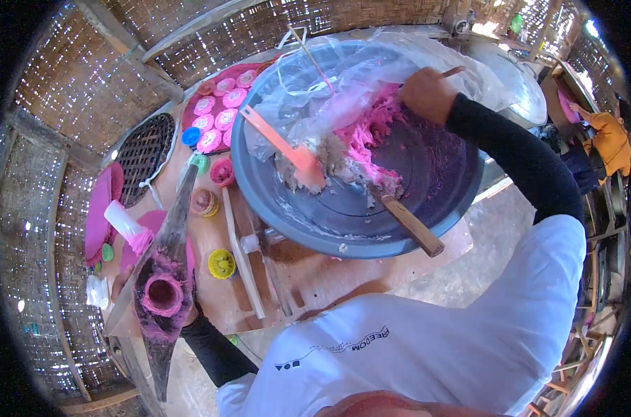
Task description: The person is decorating pink circular cakes by applying a pink mixture using a wooden extruder tool and a brush on a wooden table.
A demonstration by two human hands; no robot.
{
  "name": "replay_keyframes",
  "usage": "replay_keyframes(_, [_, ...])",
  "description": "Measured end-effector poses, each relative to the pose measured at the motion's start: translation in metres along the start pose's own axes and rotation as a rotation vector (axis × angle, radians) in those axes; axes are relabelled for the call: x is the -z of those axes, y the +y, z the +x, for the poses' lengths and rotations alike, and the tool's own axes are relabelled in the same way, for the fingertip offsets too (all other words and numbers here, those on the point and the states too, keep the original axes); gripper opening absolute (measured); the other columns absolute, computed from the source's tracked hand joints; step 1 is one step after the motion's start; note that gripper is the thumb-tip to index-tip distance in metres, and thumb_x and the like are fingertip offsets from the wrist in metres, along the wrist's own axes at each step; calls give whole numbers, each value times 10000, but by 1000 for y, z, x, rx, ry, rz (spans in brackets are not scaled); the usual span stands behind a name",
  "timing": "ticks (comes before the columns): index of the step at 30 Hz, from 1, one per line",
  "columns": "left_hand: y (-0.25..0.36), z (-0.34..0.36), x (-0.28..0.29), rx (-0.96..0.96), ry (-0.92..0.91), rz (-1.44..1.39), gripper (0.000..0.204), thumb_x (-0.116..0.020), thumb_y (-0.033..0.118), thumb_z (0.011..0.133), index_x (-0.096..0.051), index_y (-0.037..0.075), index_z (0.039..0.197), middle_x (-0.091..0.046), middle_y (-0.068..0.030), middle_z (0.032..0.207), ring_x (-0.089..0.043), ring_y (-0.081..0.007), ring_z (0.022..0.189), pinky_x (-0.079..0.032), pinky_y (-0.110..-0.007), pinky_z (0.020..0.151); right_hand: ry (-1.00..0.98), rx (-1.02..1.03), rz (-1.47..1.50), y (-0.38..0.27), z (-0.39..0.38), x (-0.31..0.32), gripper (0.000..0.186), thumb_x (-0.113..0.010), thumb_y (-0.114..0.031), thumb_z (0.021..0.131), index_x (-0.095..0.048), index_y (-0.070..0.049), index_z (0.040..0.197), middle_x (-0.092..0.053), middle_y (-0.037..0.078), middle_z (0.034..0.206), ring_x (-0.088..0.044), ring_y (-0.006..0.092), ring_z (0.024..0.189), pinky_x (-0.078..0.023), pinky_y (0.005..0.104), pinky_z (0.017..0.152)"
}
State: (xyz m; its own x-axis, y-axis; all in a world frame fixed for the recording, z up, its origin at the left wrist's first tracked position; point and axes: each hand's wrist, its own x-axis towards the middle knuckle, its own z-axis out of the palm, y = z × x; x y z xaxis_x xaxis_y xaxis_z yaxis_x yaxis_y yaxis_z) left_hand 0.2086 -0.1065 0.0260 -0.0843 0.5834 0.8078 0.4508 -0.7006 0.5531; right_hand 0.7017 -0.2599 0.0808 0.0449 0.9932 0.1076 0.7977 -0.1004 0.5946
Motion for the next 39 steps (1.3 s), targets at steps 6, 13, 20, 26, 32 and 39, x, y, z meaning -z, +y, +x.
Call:
replay_keyframes(6, [0, -1, -7, -3, -11, -11, 386, -693, 214, 618, -506, 27, 899, -514, -117, 849, -506, -248, 818, -402, -340, 732, -113, 73, 129, -3, -5, -26, 128, -522, -150, 686, -608, -72, 633, -599, 119, 627, -613, 259, 628, -481, 389, 557])
replay_keyframes(13, [-1, 0, -1, 4, -1, 4, 384, -694, 217, 618, -508, 27, 895, -514, -117, 844, -506, -249, 812, -401, -341, 727, -143, 42, 44, 3, -10, 7, 114, -513, -144, 696, -590, -60, 684, -584, 122, 602, -609, 264, 614, -472, 399, 545])
replay_keyframes(20, [0, 0, -3, -3, -15, -11, 382, -695, 220, 617, -510, 27, 891, -514, -117, 838, -506, -250, 807, -401, -341, 722, -229, 119, 52, 0, -10, -9, 108, -526, -150, 678, -604, -76, 672, -598, 125, 621, -610, 264, 625, -479, 384, 569])
replay_keyframes(26, [1, 3, -2, -3, -11, -8, 380, -695, 223, 617, -512, 28, 887, -514, -117, 833, -506, -251, 802, -400, -342, 718, 14, 173, 138, -8, -7, 32, 99, -530, -151, 658, -610, -100, 630, -585, 104, 598, -605, 259, 609, -477, 389, 537])
replay_keyframes(32, [3, 1, -10, -8, -33, -32, 379, -696, 225, 616, -514, 28, 883, -514, -117, 828, -506, -251, 798, -400, -343, 714, 71, 217, 66, -32, 3, 2, 91, -551, -168, 634, -602, -92, 625, -579, 97, 589, -601, 256, 590, -475, 371, 519])
replay_keyframes(39, [3, 1, -10, -4, -33, -31, 377, -697, 229, 615, -516, 28, 879, -514, -118, 823, -506, -252, 792, -399, -343, 709, -198, 318, -32, -20, -17, 49, 80, -532, -171, 665, -573, -108, 638, -554, 66, 563, -600, 232, 594, -452, 359, 523])
